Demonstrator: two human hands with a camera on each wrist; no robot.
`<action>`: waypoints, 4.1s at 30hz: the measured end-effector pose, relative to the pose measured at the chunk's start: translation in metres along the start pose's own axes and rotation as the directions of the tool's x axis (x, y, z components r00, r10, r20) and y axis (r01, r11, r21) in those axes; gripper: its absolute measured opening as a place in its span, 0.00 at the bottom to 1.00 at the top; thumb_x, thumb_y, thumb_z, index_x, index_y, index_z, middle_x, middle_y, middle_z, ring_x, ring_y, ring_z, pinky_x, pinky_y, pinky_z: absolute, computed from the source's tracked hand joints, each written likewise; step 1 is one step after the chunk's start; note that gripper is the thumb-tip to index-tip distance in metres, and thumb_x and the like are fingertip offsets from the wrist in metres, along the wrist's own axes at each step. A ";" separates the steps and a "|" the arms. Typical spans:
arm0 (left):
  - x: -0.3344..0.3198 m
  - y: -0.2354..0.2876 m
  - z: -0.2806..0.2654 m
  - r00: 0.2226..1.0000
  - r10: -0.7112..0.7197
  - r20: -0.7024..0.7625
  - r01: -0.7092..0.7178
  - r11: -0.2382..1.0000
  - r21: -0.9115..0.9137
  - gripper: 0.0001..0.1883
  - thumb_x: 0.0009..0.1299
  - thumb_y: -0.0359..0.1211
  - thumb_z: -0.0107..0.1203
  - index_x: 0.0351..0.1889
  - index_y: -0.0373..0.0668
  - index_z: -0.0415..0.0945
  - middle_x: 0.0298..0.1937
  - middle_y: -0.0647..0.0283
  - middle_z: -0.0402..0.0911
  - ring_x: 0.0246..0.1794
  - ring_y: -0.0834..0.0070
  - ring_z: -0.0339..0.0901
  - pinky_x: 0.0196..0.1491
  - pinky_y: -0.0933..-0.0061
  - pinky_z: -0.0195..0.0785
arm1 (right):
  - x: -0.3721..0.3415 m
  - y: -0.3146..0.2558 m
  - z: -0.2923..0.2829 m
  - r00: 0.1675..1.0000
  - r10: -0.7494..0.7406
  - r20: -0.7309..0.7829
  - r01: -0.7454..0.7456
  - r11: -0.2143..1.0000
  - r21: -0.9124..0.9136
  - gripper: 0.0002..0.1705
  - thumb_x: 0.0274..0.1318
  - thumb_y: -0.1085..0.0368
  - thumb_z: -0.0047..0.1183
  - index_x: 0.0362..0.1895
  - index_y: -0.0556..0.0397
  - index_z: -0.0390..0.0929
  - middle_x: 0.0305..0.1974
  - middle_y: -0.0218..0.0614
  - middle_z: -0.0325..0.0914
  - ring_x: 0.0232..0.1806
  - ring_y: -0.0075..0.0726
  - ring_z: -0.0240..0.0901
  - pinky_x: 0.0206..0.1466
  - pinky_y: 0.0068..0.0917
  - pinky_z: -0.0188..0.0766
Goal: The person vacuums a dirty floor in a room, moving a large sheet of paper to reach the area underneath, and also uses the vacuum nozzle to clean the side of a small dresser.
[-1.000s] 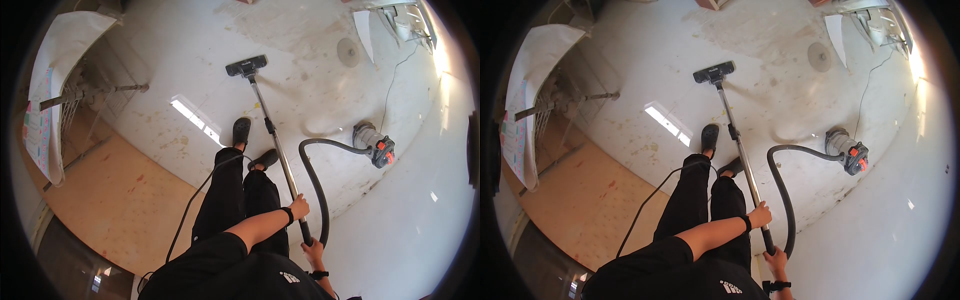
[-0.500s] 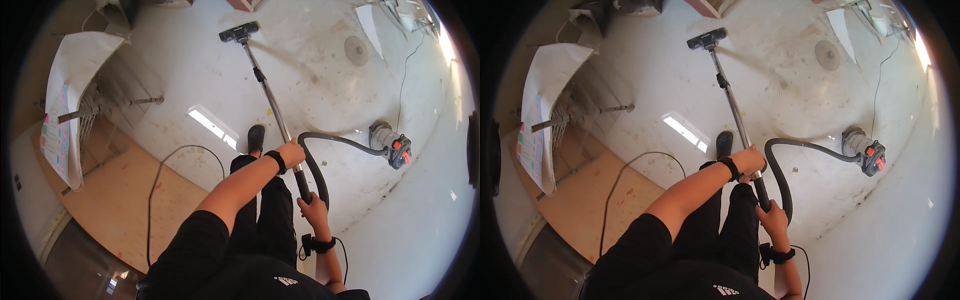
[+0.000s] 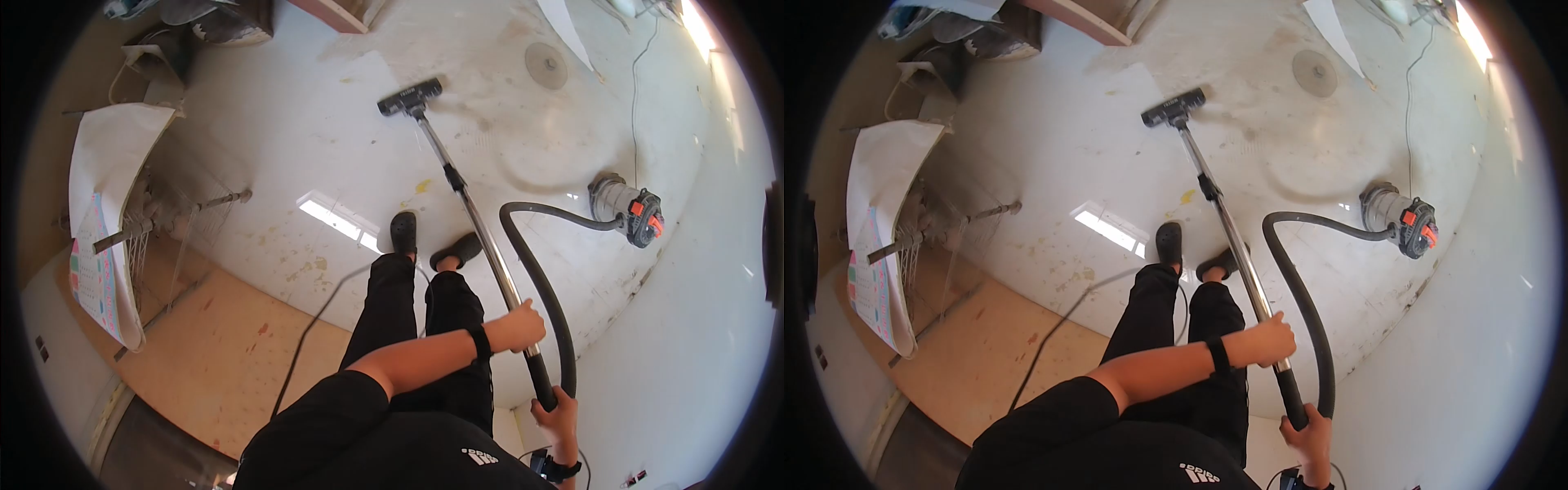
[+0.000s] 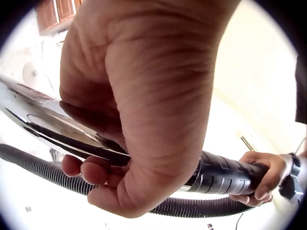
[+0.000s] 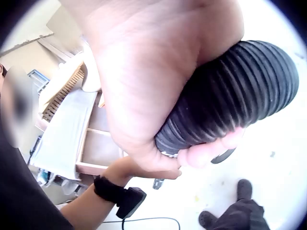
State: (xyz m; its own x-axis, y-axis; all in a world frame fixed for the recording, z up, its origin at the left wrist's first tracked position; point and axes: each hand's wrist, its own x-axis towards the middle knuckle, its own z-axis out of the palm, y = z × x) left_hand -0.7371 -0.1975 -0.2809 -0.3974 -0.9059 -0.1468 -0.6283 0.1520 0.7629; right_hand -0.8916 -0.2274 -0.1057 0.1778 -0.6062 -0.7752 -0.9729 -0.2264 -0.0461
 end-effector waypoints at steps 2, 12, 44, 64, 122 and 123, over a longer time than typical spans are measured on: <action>0.013 0.010 0.011 0.999 0.016 0.042 -0.014 0.999 -0.029 0.04 0.49 0.35 0.61 0.20 0.47 0.79 0.24 0.65 0.78 0.30 0.68 0.75 0.45 0.64 0.59 | -0.004 0.014 -0.003 0.998 0.058 0.028 -0.059 0.998 0.029 0.16 0.36 0.60 0.60 0.19 0.57 0.69 0.10 0.42 0.66 0.12 0.44 0.66 0.19 0.32 0.62; 0.030 -0.038 0.016 0.991 -0.059 0.118 0.057 0.998 0.019 0.03 0.44 0.32 0.61 0.18 0.49 0.79 0.22 0.66 0.77 0.31 0.67 0.76 0.44 0.62 0.58 | 0.047 -0.010 0.003 0.996 0.010 0.084 -0.002 0.995 -0.097 0.21 0.43 0.50 0.56 0.24 0.57 0.73 0.17 0.50 0.73 0.25 0.59 0.73 0.30 0.45 0.70; 0.051 -0.161 -0.103 0.861 -0.429 -0.274 0.466 0.880 0.087 0.07 0.47 0.32 0.59 0.25 0.49 0.76 0.42 0.65 0.73 0.58 0.62 0.62 0.64 0.42 0.43 | 0.189 -0.090 -0.090 0.850 -0.526 -0.022 0.523 0.849 -0.073 0.24 0.54 0.49 0.50 0.45 0.56 0.70 0.21 0.47 0.76 0.25 0.53 0.75 0.27 0.44 0.70; 0.049 -0.196 -0.100 0.905 -0.422 -0.057 0.423 0.876 0.233 0.06 0.46 0.34 0.58 0.21 0.45 0.76 0.28 0.60 0.75 0.41 0.60 0.72 0.63 0.51 0.53 | 0.215 -0.097 -0.054 0.904 -0.426 0.030 0.427 0.903 -0.056 0.23 0.52 0.48 0.51 0.44 0.51 0.71 0.24 0.46 0.78 0.27 0.54 0.76 0.30 0.45 0.72; -0.101 -0.178 -0.151 0.941 -0.324 -0.098 0.307 0.939 -0.157 0.09 0.48 0.32 0.62 0.29 0.47 0.81 0.40 0.63 0.75 0.51 0.61 0.67 0.59 0.33 0.49 | 0.089 -0.258 -0.078 0.917 -0.070 0.392 -0.134 0.873 0.470 0.24 0.53 0.66 0.54 0.53 0.66 0.68 0.18 0.30 0.69 0.16 0.21 0.66 0.17 0.19 0.66; -0.099 -0.166 -0.159 0.949 -0.305 -0.085 0.288 0.943 -0.167 0.09 0.48 0.32 0.61 0.29 0.47 0.81 0.38 0.63 0.74 0.51 0.62 0.67 0.59 0.34 0.50 | 0.082 -0.252 -0.083 0.915 -0.043 0.401 -0.158 0.876 0.456 0.25 0.53 0.66 0.54 0.54 0.66 0.68 0.18 0.31 0.69 0.15 0.21 0.66 0.17 0.20 0.66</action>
State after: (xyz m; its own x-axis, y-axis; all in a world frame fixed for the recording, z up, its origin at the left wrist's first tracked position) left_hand -0.4869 -0.1957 -0.2926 -0.1283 -0.9393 -0.3183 -0.5950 -0.1838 0.7824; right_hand -0.6200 -0.2831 -0.1058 0.1456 -0.2394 -0.9599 -0.9477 0.2449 -0.2048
